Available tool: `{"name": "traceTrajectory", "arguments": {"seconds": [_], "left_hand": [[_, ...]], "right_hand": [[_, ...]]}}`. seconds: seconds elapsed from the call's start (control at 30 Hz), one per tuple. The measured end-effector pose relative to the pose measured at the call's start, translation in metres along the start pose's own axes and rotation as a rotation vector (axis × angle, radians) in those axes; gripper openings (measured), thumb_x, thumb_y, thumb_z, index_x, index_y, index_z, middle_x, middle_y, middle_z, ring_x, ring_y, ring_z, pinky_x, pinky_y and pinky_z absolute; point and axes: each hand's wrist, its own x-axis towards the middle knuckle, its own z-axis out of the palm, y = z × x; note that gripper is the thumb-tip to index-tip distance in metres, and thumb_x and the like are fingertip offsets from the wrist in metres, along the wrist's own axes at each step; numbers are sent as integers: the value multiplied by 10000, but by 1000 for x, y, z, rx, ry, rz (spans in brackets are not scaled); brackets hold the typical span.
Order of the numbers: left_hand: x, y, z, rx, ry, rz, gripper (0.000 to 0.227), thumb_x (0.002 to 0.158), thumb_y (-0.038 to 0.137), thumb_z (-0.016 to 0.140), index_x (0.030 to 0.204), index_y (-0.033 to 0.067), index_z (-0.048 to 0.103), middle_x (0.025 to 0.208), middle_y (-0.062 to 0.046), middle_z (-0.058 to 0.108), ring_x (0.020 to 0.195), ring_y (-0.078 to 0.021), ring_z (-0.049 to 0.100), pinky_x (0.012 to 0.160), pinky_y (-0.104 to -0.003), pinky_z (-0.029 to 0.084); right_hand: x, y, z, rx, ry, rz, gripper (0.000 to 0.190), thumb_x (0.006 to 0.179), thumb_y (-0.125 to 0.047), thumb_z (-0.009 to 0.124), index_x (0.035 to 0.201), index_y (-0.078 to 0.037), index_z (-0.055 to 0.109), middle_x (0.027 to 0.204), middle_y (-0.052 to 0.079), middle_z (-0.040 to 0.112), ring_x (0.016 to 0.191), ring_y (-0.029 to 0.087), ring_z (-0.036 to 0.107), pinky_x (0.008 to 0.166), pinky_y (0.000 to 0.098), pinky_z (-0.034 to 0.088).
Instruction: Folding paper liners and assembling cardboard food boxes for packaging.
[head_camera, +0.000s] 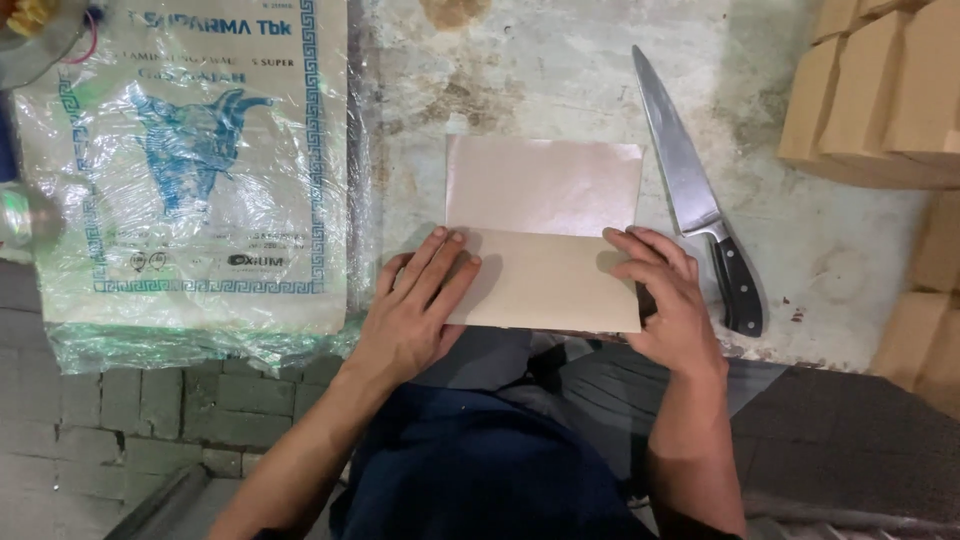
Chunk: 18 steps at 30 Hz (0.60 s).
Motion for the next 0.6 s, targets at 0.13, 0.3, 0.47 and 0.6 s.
{"name": "traceTrajectory", "arguments": {"seconds": [0.13, 0.3, 0.47, 0.6], "left_hand": [[6, -2, 2, 1, -40, -9, 476, 942, 212, 603, 1395, 86, 532, 1434, -173, 532, 1377, -306, 473, 993, -444, 386], [-3, -12, 9, -94, -3, 55, 335, 1033, 254, 401, 1223, 135, 651, 1219, -67, 658, 1242, -262, 592, 915, -390, 418], [2, -14, 4, -225, 42, 120, 386, 1004, 251, 338, 1071, 140, 701, 1210, -86, 666, 1209, -312, 615, 898, -416, 456], [7, -13, 7, -151, 35, 107, 325, 871, 40, 557, 1156, 132, 683, 1243, -111, 667, 1209, -295, 622, 903, -413, 477]], "right_hand": [[-6, 16, 7, 9, -9, 8, 303, 866, -243, 702, 1145, -145, 638, 1328, 44, 658, 1310, 300, 536, 1018, 379, 366], [-5, 19, 9, -19, 35, -40, 201, 928, -132, 656, 1120, -127, 715, 1216, 49, 705, 1226, 313, 594, 992, 369, 400], [-6, 20, 8, 51, 68, -19, 166, 964, -154, 637, 1094, -103, 726, 1165, 52, 714, 1216, 311, 603, 1015, 364, 399], [-6, 19, 8, 78, 92, -4, 146, 947, -144, 669, 1061, -84, 737, 1124, 67, 723, 1193, 322, 623, 1020, 369, 414]]}}
